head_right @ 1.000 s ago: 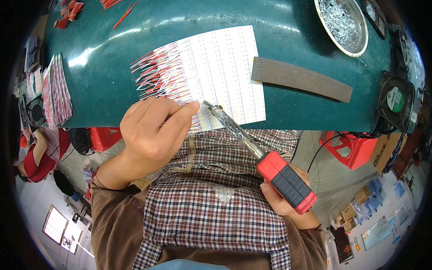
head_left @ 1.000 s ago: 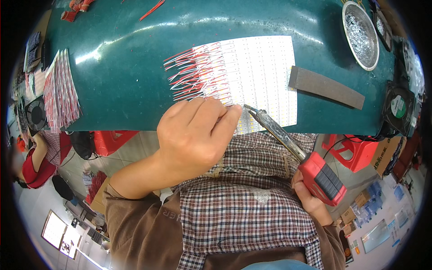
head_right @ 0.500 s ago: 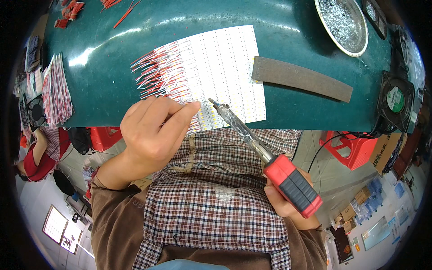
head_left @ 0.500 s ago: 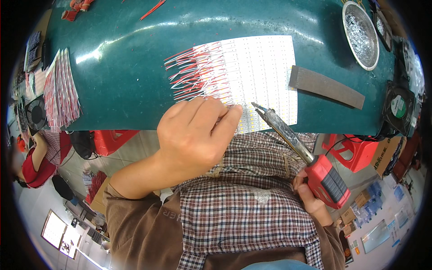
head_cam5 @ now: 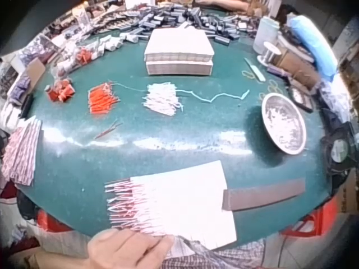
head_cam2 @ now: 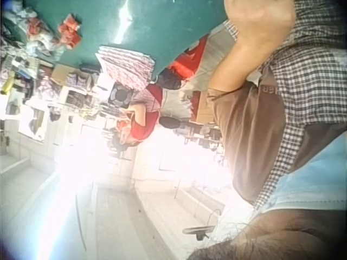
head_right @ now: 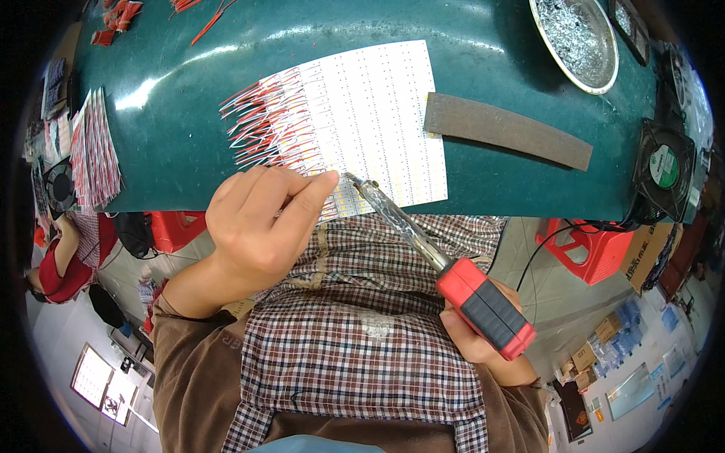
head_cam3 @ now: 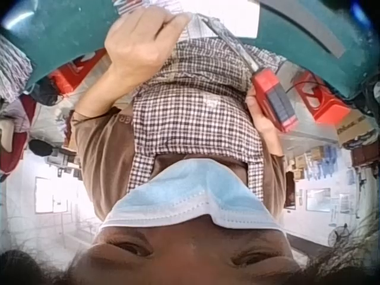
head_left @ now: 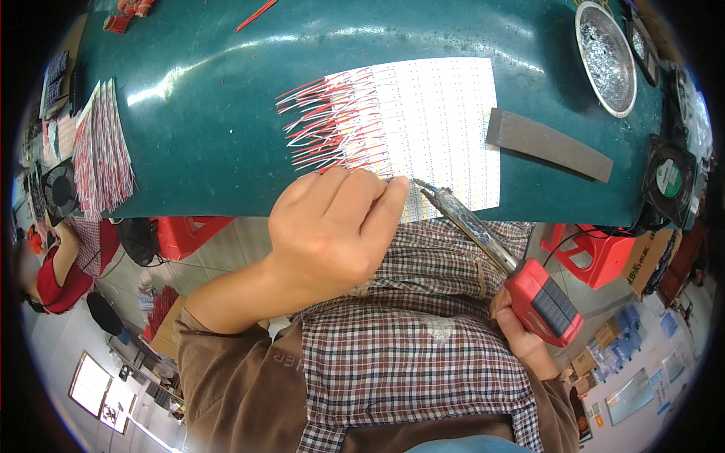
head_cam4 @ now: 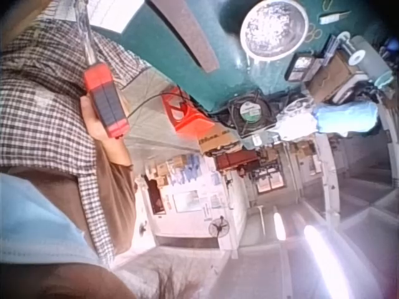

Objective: The person solders electrical components onto a sheet of paper or board using a soldering iron.

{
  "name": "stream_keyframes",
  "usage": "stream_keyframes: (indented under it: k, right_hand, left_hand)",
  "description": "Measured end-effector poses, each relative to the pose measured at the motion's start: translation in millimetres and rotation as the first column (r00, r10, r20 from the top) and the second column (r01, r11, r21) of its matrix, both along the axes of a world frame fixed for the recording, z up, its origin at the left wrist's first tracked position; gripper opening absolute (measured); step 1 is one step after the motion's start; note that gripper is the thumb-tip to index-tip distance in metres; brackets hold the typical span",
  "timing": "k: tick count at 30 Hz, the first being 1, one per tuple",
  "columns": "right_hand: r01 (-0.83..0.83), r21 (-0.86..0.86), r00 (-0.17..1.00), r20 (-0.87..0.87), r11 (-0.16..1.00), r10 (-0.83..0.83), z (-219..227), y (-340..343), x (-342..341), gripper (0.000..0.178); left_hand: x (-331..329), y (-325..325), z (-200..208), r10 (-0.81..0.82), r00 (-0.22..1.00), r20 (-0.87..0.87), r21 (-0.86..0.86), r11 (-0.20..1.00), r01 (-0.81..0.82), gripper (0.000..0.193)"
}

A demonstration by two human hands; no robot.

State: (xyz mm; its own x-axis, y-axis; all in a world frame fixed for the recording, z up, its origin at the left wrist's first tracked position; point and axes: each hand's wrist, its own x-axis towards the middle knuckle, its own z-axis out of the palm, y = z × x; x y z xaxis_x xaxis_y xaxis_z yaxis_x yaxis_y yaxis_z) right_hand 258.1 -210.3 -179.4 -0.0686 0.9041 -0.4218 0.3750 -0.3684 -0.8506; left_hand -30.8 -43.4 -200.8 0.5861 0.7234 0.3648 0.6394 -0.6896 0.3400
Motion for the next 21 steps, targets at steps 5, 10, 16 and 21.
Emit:
stream_keyframes:
  k: [5,10,16,21]
  right_hand:
    - [0.018,-0.023,1.0,-0.008,1.0,-0.018,0,1,-2,0.021]
    - [0.072,-0.075,0.997,-0.016,0.995,-0.073,9,5,-3,0.015]
    - [0.064,-0.054,0.997,-0.035,0.996,-0.066,10,7,-3,0.009]
    - [0.125,-0.081,0.985,-0.106,0.989,-0.134,10,7,-5,0.009]
  left_hand:
    - [1,0,0,-0.012,1.0,-0.015,0.021,1.0,0.012,0.033]
    - [0,0,1,-0.02,0.999,-0.04,0.034,0.999,0.021,0.035]
    - [1,-1,7,-0.017,0.997,-0.08,0.012,1.0,0.018,0.036]
    - [-11,4,23,0.015,0.99,-0.143,-0.028,0.999,-0.019,0.033]
